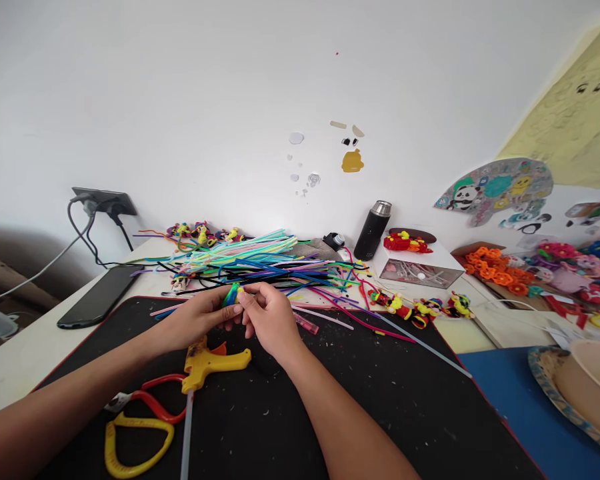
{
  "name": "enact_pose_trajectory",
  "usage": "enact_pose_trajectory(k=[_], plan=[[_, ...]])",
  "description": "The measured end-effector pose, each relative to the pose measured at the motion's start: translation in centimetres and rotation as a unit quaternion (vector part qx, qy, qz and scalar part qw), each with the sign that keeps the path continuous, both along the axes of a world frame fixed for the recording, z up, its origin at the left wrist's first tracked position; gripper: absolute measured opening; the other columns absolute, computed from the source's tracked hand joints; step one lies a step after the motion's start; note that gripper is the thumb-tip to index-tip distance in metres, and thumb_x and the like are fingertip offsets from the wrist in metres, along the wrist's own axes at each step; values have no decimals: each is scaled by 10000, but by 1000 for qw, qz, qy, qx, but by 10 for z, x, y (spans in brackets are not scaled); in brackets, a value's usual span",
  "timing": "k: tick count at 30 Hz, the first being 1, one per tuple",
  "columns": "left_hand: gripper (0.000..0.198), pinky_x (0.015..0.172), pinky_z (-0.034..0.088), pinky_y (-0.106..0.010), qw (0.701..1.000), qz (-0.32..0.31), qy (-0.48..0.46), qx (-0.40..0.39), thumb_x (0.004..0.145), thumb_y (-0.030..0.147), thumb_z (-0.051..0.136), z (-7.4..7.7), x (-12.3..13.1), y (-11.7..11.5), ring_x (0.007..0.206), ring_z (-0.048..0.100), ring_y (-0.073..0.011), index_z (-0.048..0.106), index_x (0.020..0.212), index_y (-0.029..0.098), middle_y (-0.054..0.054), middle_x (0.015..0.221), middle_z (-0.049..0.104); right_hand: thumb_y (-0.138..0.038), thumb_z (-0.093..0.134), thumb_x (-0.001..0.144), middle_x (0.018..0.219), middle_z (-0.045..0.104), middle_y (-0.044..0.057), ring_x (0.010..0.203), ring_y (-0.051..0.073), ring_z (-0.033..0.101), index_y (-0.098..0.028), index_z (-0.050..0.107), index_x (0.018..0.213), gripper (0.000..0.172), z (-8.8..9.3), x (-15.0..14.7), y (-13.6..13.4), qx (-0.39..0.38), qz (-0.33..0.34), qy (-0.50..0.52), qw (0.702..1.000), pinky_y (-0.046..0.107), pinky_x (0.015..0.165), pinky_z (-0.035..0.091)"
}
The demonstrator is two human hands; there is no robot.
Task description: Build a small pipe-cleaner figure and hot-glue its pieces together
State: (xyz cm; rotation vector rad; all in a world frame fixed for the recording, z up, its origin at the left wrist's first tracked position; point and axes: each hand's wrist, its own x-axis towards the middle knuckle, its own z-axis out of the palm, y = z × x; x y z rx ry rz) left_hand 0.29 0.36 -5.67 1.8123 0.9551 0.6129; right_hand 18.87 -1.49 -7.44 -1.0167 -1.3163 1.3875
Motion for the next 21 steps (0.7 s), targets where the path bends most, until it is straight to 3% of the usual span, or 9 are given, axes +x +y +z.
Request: enact_pose_trajectory(k=[6, 11, 21], plan=[[401, 700, 536, -334, 999, 30, 17, 4, 910, 600, 656, 0, 0, 1, 742, 621, -198, 601, 957, 206, -11, 862, 652, -560, 689, 899, 632, 587, -70, 401, 94, 536, -168, 646, 1126, 455, 0, -1, -1, 11, 2, -1, 1000, 218, 415, 387], [370, 686, 488, -317, 995, 53, 61, 53, 928, 578, 623, 1, -1, -1, 748, 586, -203, 611, 930, 208, -2, 834, 649, -525, 686, 914, 649, 592, -67, 418, 96, 544, -183, 649, 1136, 409, -2, -2, -2, 27, -3, -26, 999, 223, 432, 402], [402, 690, 459, -302, 992, 54, 79, 77, 944, 609, 580, 2, -1, -1, 764, 557, -204, 613, 921, 209, -1, 835, 638, -504, 661, 923, 643, 575, -68, 416, 100, 540, -181, 664, 1166, 404, -1, -2, -4, 34, -6, -43, 998, 223, 430, 398]])
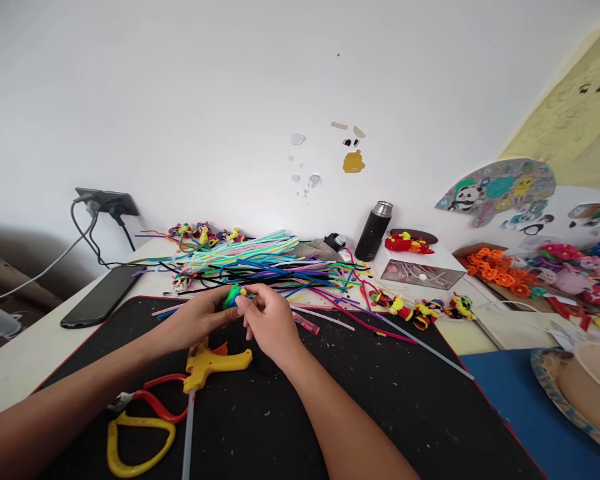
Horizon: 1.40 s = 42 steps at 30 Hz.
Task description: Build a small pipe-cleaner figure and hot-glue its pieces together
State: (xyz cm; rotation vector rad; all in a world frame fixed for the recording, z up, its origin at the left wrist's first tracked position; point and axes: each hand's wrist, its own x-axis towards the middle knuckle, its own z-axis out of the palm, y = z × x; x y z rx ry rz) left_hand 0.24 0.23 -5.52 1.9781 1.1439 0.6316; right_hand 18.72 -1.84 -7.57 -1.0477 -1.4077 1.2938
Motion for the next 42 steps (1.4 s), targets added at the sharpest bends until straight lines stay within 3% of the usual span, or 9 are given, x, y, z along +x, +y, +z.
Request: enact_pose_trajectory(k=[10, 21, 42], plan=[[385, 743, 509, -343, 998, 17, 31, 52, 942, 594, 558, -4, 0, -1, 789, 607, -244, 635, 935, 217, -40, 856, 694, -460, 655, 960, 677, 572, -59, 441, 115, 563, -214, 665, 1165, 320, -6, 1, 1, 38, -12, -57, 998, 235, 443, 435], [314, 773, 481, -360, 997, 8, 63, 54, 981, 502, 502, -11, -1, -1, 868, 643, -261, 612, 998, 209, -52, 952, 710, -415, 636, 978, 655, 565, -68, 450, 115, 575, -220, 668, 1141, 256, -8, 1, 1, 51, -16, -88, 995, 235, 463, 440], [335, 746, 491, -345, 997, -1, 56, 51, 998, 504, 468, -9, 2, -4, 839, 633, -247, 614, 999, 203, -45, 930, 709, -422, 633, 990, 627, 561, -74, 460, 131, 582, -226, 661, 1093, 223, -6, 1, 0, 77, -31, -140, 987, 263, 519, 437]])
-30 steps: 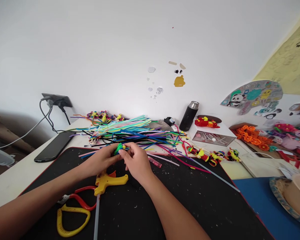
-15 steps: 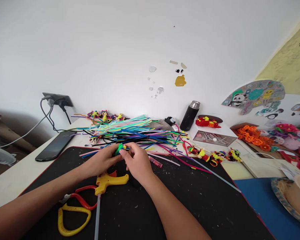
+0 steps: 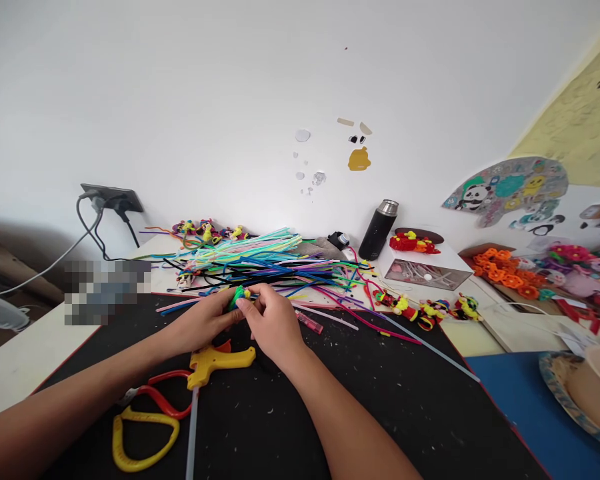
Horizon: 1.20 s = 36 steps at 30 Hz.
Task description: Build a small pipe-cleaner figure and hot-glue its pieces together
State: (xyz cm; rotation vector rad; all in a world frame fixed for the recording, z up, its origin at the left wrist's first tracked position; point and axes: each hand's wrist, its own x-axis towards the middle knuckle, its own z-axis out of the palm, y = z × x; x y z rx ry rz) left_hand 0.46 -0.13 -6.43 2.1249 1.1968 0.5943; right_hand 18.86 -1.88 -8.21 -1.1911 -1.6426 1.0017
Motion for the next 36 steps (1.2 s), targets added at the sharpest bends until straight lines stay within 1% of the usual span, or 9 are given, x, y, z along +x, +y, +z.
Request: enact_pose_trajectory(k=[5, 10, 13, 17, 20, 26, 30, 33, 36], plan=[[309, 836, 515, -358, 1000, -12, -19, 4, 1006, 470, 460, 2, 1, -2, 903, 647, -248, 614, 1051, 207, -54, 1006, 721, -423, 624, 995, 632, 567, -73, 465, 133, 587, -230, 659, 1117, 232, 1, 0, -1, -1, 5, 2, 1000, 263, 519, 439], [247, 857, 534, -359, 1000, -18, -23, 4, 996, 420, 470, 6, 4, -2, 909, 671, -250, 604, 1016, 214, -56, 1008, 743, -421, 634, 989, 643, 559, -76, 464, 130, 591, -233, 650, 1113, 226, 0, 1, 0, -10, 7, 17, 1000, 257, 505, 447], [224, 871, 539, -364, 999, -18, -30, 7, 985, 400, 480, 7, 4, -3, 917, 683, -255, 608, 1014, 219, -58, 1015, 755, -446, 636, 992, 660, 564, -74, 456, 127, 591, -234, 646, 1136, 257, -2, 1, 1, -14, 8, 26, 1000, 253, 489, 446], [255, 851, 528, -380, 1000, -19, -6, 10, 996, 409, 457, 5, 2, -2, 930, 692, -274, 606, 1042, 207, -82, 1033, 756, -459, 636, 992, 674, 573, -71, 448, 124, 588, -237, 643, 1188, 296, -4, 1, 0, -16, 19, 29, 999, 246, 470, 439], [273, 829, 518, -383, 1000, -26, 12, 7, 1003, 418, 453, 3, 1, -1, 921, 692, -278, 606, 1058, 199, -90, 1025, 758, -445, 634, 993, 648, 564, -73, 443, 123, 588, -230, 660, 1169, 280, -3, 1, 0, -19, 18, 28, 999, 247, 483, 443], [322, 841, 521, -369, 999, -36, -8, -9, 1023, 473, 466, 2, 2, -2, 905, 676, -259, 621, 1072, 195, -78, 1025, 760, -423, 627, 996, 643, 577, -67, 443, 123, 590, -219, 673, 1118, 242, -3, 2, 2, -26, 15, 28, 999, 244, 483, 431], [388, 850, 524, -365, 998, -38, -34, -42, 1004, 553, 513, 6, -1, 0, 933, 656, -257, 641, 1095, 198, -67, 1044, 737, -437, 633, 986, 698, 616, -50, 436, 112, 577, -221, 671, 1117, 255, -1, 2, 1, -32, 26, 60, 997, 240, 465, 413], [437, 763, 527, -335, 991, -59, -57, -107, 949, 592, 614, 11, -8, 5, 864, 631, -231, 628, 1132, 196, -45, 1000, 689, -438, 647, 969, 658, 595, -59, 430, 116, 570, -211, 667, 1106, 266, 3, 1, 0, -46, 27, 90, 995, 238, 460, 408], [437, 707, 516, -300, 979, -88, -84, -164, 924, 595, 666, 16, -15, 11, 818, 609, -201, 610, 1092, 195, -16, 938, 624, -451, 655, 955, 625, 574, -70, 415, 118, 559, -199, 667, 1119, 301, 7, 1, 0, -53, 20, 101, 993, 241, 455, 403]])
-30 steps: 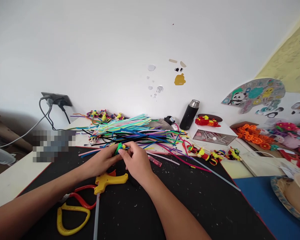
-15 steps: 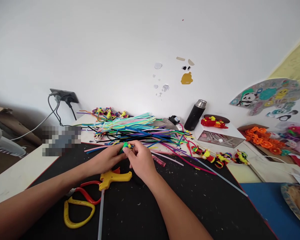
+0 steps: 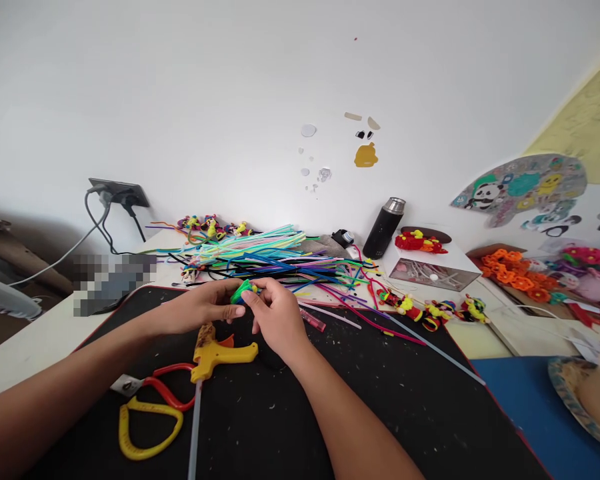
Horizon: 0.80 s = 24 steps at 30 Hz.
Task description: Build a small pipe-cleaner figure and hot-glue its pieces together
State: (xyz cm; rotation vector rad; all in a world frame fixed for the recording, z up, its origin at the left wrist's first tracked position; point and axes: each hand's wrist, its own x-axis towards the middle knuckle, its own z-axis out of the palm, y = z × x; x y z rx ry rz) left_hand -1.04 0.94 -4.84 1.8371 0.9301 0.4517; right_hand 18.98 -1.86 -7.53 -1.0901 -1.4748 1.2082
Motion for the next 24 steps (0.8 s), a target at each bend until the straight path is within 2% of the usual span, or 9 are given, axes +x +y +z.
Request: enact_pose_trajectory(k=[3, 11, 16, 24], plan=[[397, 689, 495, -287, 1000, 8, 13, 16, 911, 570, 689, 3, -2, 2, 795, 589, -192, 615, 1029, 198, 5, 875, 591, -452, 658, 949, 620, 570, -73, 415, 115, 560, -191, 672, 1131, 318, 1, 0, 0, 0, -8, -5, 1000, 241, 463, 406], [272, 686, 507, -291, 998, 16, 45, 40, 949, 465, 603, 4, 4, -5, 758, 637, -197, 646, 1001, 201, -11, 883, 662, -438, 669, 943, 636, 564, -73, 415, 107, 560, -196, 680, 1105, 291, 1, -1, -1, 6, 0, -9, 1000, 231, 452, 396], [260, 689, 528, -295, 999, 13, 36, 35, 938, 459, 594, 4, 6, -6, 756, 646, -201, 644, 957, 204, -22, 885, 680, -448, 654, 939, 635, 581, -69, 417, 110, 550, -197, 653, 1139, 320, 4, -1, -3, -6, 14, 2, 1000, 227, 443, 402], [335, 658, 526, -298, 998, 19, 52, 41, 940, 531, 585, 4, 8, -8, 726, 666, -208, 651, 966, 204, -31, 859, 715, -442, 647, 955, 602, 592, -71, 420, 119, 555, -206, 654, 1097, 276, -2, 0, -1, 4, 16, -10, 1000, 232, 459, 408]])
